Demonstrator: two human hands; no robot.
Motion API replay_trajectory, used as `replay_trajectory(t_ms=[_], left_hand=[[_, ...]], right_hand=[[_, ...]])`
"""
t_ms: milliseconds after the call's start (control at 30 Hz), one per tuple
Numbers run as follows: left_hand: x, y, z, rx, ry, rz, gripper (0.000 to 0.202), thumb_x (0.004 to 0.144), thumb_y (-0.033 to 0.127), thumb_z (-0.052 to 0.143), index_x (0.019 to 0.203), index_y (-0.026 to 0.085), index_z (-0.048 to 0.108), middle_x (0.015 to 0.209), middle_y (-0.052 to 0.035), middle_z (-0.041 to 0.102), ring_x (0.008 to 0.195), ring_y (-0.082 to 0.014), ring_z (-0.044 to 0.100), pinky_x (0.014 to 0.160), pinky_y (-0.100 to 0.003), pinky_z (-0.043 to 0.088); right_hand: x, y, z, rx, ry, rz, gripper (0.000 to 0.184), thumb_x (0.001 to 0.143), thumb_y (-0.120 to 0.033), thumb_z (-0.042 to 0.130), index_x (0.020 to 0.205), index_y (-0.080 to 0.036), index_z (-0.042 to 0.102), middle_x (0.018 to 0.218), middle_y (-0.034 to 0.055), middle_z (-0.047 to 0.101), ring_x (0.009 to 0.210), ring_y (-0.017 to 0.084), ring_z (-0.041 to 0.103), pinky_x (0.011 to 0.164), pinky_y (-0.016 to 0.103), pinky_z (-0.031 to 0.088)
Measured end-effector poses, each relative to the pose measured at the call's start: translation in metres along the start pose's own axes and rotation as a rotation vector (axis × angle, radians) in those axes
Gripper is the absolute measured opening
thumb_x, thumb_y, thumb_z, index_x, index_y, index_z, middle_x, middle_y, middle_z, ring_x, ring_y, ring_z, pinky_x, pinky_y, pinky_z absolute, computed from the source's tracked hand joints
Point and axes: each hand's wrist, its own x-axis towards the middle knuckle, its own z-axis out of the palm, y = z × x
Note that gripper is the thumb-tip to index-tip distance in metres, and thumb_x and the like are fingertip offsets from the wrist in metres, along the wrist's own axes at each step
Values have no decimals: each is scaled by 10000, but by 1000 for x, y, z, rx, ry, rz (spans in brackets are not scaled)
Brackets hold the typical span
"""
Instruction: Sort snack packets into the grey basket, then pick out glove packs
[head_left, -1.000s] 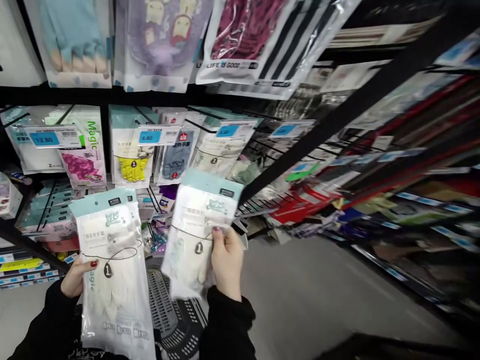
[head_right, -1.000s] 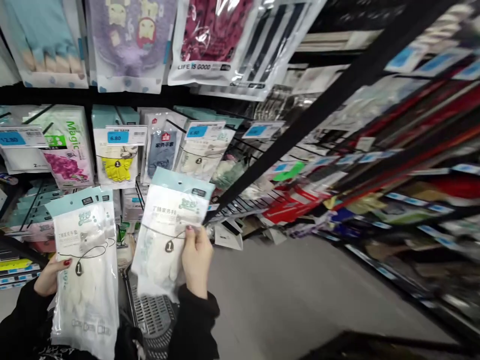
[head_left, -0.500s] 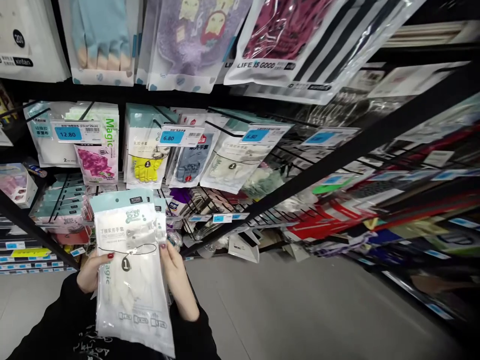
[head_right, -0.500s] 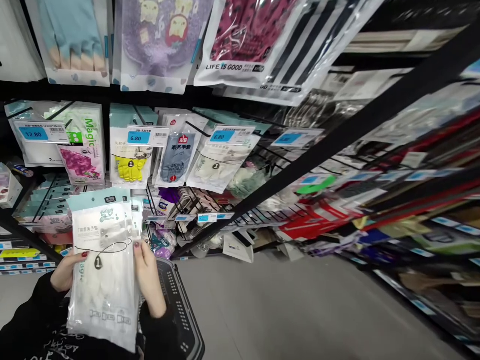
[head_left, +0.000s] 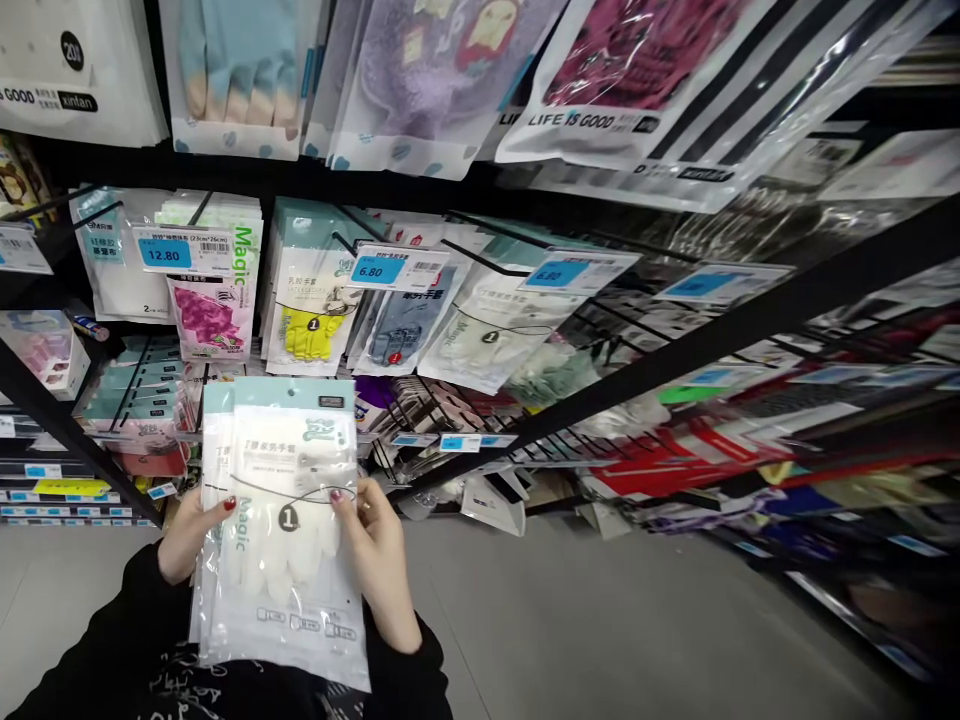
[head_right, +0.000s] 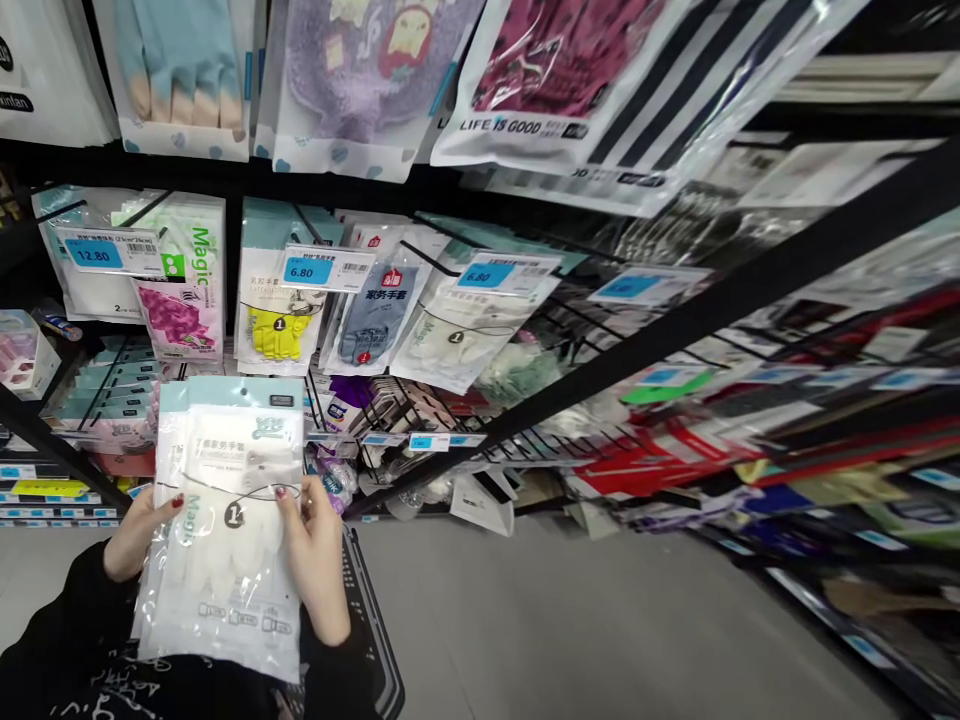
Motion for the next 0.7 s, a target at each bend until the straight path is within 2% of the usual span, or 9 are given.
replay_trajectory(t_ms=[133,300,367,433,500,567,633,700], left_hand=[[3,5,-10,4,75,30,402,662,329,713,1007,128,671,983,-117,707,897,-282,646,779,-339,485],[3,10,-17,22,104,21,482,647,324,727,1084,138,644,1010,-119,699,904,-275,646,779,-326,493],[3,10,-17,32,96,11,489,640,327,731,1081,133,647,991,-122,704,898,-278,648,765,-323,500],[2,10,-17,36,97,-3,500,625,332,741,1070,124,651,958,-125,712,886,-286,652,753,-328,508],[3,10,-18,37,115,-25,524,604,342,752,1065,113,652,921,-129,719,859,-300,658,735,-345,517],[3,11,-18,41,148,-42,555,586,350,762,1070,105,646,902,-129,722,836,-308,662,725,-362,525],[4,12,-18,46,182,-51,582,573,353,769,1081,104,636,899,-125,722,835,-310,662,730,-372,527],[4,13,-18,52,202,-58,599,564,358,773,1089,106,630,906,-122,721,857,-310,657,752,-379,525]], right_hand=[[-1,-4,-18,208,106,2,215,819,-404,535,841,-199,471,770,4,530,703,152,496,633,243,405],[-4,-9,-29,394,89,62,253,785,-388,596,936,-217,485,880,21,583,798,180,547,715,284,437],[-4,-4,-28,547,48,96,291,761,-362,625,983,-235,487,916,22,597,789,183,571,695,290,451],[-3,6,-25,782,21,89,306,743,-340,640,1003,-262,498,835,-2,607,664,149,579,599,261,452],[0,19,-19,975,23,41,239,766,-416,594,948,-278,523,566,-63,522,391,94,462,423,220,384],[3,28,-12,1086,22,-9,300,803,-565,459,842,-274,524,366,-127,264,211,58,175,285,203,225],[5,32,-6,1192,-21,-37,433,812,-655,318,788,-266,506,348,-150,106,205,42,-25,242,203,91],[6,29,-3,1369,-138,-28,442,834,-634,288,817,-251,508,373,-154,122,220,28,-69,233,195,41]])
